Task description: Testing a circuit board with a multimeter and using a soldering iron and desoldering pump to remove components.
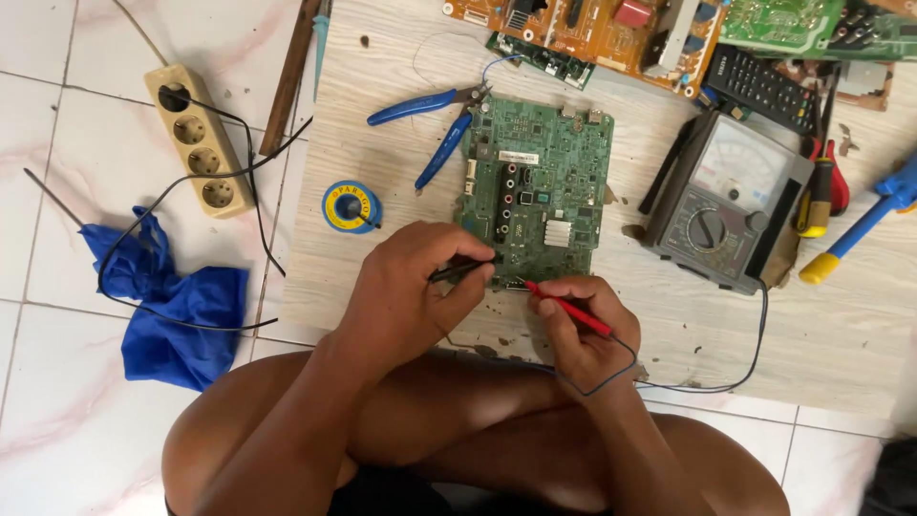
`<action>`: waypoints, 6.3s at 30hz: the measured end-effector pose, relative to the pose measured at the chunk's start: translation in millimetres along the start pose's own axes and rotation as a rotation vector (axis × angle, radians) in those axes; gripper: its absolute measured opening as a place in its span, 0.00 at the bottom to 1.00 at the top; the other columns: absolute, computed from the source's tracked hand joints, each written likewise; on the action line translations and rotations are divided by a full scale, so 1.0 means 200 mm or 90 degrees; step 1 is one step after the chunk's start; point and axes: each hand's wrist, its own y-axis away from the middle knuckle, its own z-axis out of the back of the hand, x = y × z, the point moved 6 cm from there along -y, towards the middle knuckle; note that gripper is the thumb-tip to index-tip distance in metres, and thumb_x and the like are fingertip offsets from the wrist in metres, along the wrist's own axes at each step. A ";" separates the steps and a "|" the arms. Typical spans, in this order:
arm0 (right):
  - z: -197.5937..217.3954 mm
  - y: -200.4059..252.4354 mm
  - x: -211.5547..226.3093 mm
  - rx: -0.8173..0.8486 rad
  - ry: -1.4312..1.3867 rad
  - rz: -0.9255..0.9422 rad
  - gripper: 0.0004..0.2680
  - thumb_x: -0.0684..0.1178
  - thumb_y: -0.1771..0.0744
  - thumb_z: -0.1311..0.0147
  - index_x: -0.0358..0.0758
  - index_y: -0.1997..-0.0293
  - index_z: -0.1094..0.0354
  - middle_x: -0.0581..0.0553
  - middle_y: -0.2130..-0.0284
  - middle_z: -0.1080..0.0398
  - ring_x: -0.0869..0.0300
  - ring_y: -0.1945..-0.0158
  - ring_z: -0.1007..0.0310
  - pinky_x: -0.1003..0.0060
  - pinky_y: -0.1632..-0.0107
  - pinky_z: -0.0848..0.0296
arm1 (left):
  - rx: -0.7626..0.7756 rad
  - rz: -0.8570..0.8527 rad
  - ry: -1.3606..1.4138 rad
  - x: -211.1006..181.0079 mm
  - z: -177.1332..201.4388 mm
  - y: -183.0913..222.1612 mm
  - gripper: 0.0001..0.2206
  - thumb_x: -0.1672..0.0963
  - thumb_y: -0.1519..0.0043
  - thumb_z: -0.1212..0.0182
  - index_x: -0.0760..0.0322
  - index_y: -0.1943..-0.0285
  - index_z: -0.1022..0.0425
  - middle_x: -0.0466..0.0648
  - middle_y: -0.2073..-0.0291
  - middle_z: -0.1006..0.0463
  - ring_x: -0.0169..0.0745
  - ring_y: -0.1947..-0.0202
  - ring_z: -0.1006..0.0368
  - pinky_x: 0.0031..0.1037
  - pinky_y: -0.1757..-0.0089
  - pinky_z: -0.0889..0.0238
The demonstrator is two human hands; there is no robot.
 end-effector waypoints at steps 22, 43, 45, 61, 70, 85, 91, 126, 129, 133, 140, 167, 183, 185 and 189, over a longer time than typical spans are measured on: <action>-0.05 0.01 0.06 0.004 0.041 0.028 0.02 0.38 0.34 0.42 0.28 0.62 0.26 0.35 0.76 0.24 0.61 0.73 0.26 0.64 0.67 0.24 | 0.099 0.151 -0.011 0.14 -0.06 0.07 0.06 0.54 0.40 0.32 0.58 0.58 0.17 0.54 0.70 0.18 0.56 0.65 0.20 0.42 0.63 0.25; -0.08 0.03 0.02 0.002 0.025 -0.025 0.02 0.36 0.35 0.39 0.28 0.63 0.24 0.35 0.77 0.23 0.60 0.72 0.23 0.63 0.68 0.22 | 0.113 0.131 -0.064 0.14 -0.10 0.06 0.04 0.54 0.39 0.36 0.56 0.61 0.21 0.50 0.71 0.23 0.53 0.63 0.23 0.41 0.63 0.27; -0.08 0.03 0.00 0.001 0.032 -0.029 0.02 0.36 0.35 0.38 0.28 0.63 0.24 0.35 0.76 0.23 0.60 0.71 0.23 0.63 0.67 0.22 | 0.115 0.130 -0.068 0.14 -0.10 0.06 0.04 0.54 0.39 0.36 0.56 0.61 0.21 0.50 0.71 0.23 0.54 0.63 0.23 0.42 0.62 0.27; -0.07 0.05 0.02 0.053 0.121 -0.193 0.03 0.36 0.31 0.45 0.26 0.55 0.30 0.38 0.67 0.25 0.59 0.66 0.27 0.69 0.60 0.26 | 0.053 0.080 -0.031 0.07 -0.07 0.07 0.03 0.58 0.48 0.36 0.62 0.69 0.23 0.45 0.75 0.20 0.45 0.76 0.26 0.34 0.70 0.33; -0.06 0.04 -0.02 0.041 0.095 -0.187 0.03 0.36 0.32 0.44 0.26 0.58 0.29 0.38 0.68 0.25 0.59 0.68 0.28 0.69 0.61 0.27 | 0.043 0.060 -0.049 0.09 -0.08 0.07 0.03 0.59 0.48 0.35 0.62 0.70 0.24 0.46 0.75 0.21 0.46 0.74 0.26 0.35 0.68 0.33; -0.05 0.05 -0.06 0.031 0.075 -0.204 0.04 0.38 0.34 0.42 0.25 0.60 0.28 0.38 0.72 0.23 0.58 0.70 0.27 0.67 0.64 0.25 | 0.020 0.022 -0.046 0.07 -0.07 0.07 0.03 0.58 0.48 0.35 0.63 0.70 0.24 0.46 0.75 0.21 0.47 0.74 0.26 0.35 0.69 0.33; -0.01 0.06 -0.19 0.012 0.100 -0.178 0.04 0.38 0.35 0.40 0.25 0.61 0.26 0.38 0.74 0.22 0.58 0.74 0.25 0.68 0.69 0.26 | 0.062 0.067 -0.053 0.09 -0.09 0.06 0.04 0.57 0.47 0.35 0.62 0.69 0.22 0.48 0.74 0.20 0.49 0.74 0.26 0.36 0.68 0.32; 0.20 -0.11 -0.91 0.011 0.069 0.000 0.05 0.35 0.40 0.39 0.28 0.64 0.24 0.36 0.78 0.19 0.57 0.76 0.22 0.66 0.65 0.23 | 0.040 -0.014 -0.051 0.17 -0.13 0.12 0.04 0.58 0.47 0.34 0.60 0.66 0.23 0.48 0.69 0.20 0.50 0.69 0.25 0.36 0.64 0.31; 0.14 -0.04 -0.72 -0.008 0.024 -0.048 0.05 0.33 0.39 0.40 0.26 0.63 0.24 0.35 0.76 0.20 0.57 0.75 0.23 0.67 0.64 0.25 | 0.088 0.024 -0.061 0.18 -0.13 0.11 0.04 0.58 0.46 0.34 0.61 0.64 0.23 0.49 0.67 0.20 0.49 0.66 0.25 0.36 0.62 0.32; 0.02 0.07 -0.26 -0.028 0.021 -0.180 0.05 0.36 0.35 0.42 0.24 0.59 0.24 0.34 0.72 0.19 0.56 0.71 0.23 0.66 0.65 0.25 | 0.112 0.056 -0.054 0.11 -0.09 0.09 0.04 0.58 0.46 0.35 0.63 0.64 0.22 0.50 0.67 0.18 0.48 0.68 0.23 0.37 0.63 0.31; -0.04 0.06 -0.09 0.019 -0.003 -0.170 0.03 0.36 0.35 0.42 0.30 0.61 0.25 0.44 0.75 0.25 0.64 0.76 0.34 0.71 0.72 0.34 | 0.148 0.161 -0.057 0.11 -0.09 0.05 0.05 0.57 0.48 0.33 0.58 0.66 0.20 0.42 0.72 0.16 0.40 0.71 0.22 0.30 0.66 0.30; -0.06 0.03 0.01 -0.015 0.023 -0.022 0.00 0.36 0.36 0.40 0.30 0.66 0.24 0.36 0.79 0.23 0.60 0.75 0.27 0.64 0.68 0.25 | 0.118 0.140 -0.117 0.07 -0.09 0.05 0.05 0.55 0.40 0.33 0.56 0.59 0.20 0.53 0.68 0.18 0.57 0.61 0.21 0.41 0.60 0.26; -0.06 0.04 0.00 -0.028 0.020 -0.041 0.00 0.36 0.36 0.39 0.30 0.67 0.24 0.36 0.78 0.22 0.61 0.72 0.26 0.61 0.66 0.24 | 0.146 0.185 -0.116 0.07 -0.10 0.06 0.04 0.55 0.40 0.34 0.55 0.59 0.21 0.51 0.68 0.19 0.53 0.61 0.22 0.39 0.61 0.27; -0.06 0.03 0.00 -0.030 0.012 -0.043 0.00 0.36 0.36 0.39 0.30 0.67 0.24 0.36 0.78 0.22 0.61 0.72 0.26 0.60 0.66 0.24 | 0.146 0.188 -0.116 0.07 -0.10 0.06 0.04 0.54 0.40 0.34 0.55 0.59 0.21 0.51 0.68 0.19 0.53 0.61 0.22 0.39 0.61 0.27; -0.06 0.03 -0.01 -0.031 0.011 -0.034 0.01 0.36 0.36 0.38 0.31 0.68 0.24 0.37 0.78 0.22 0.62 0.71 0.26 0.61 0.66 0.23 | 0.138 0.191 -0.123 0.08 -0.10 0.06 0.04 0.54 0.39 0.34 0.54 0.59 0.21 0.51 0.68 0.19 0.52 0.61 0.22 0.38 0.62 0.26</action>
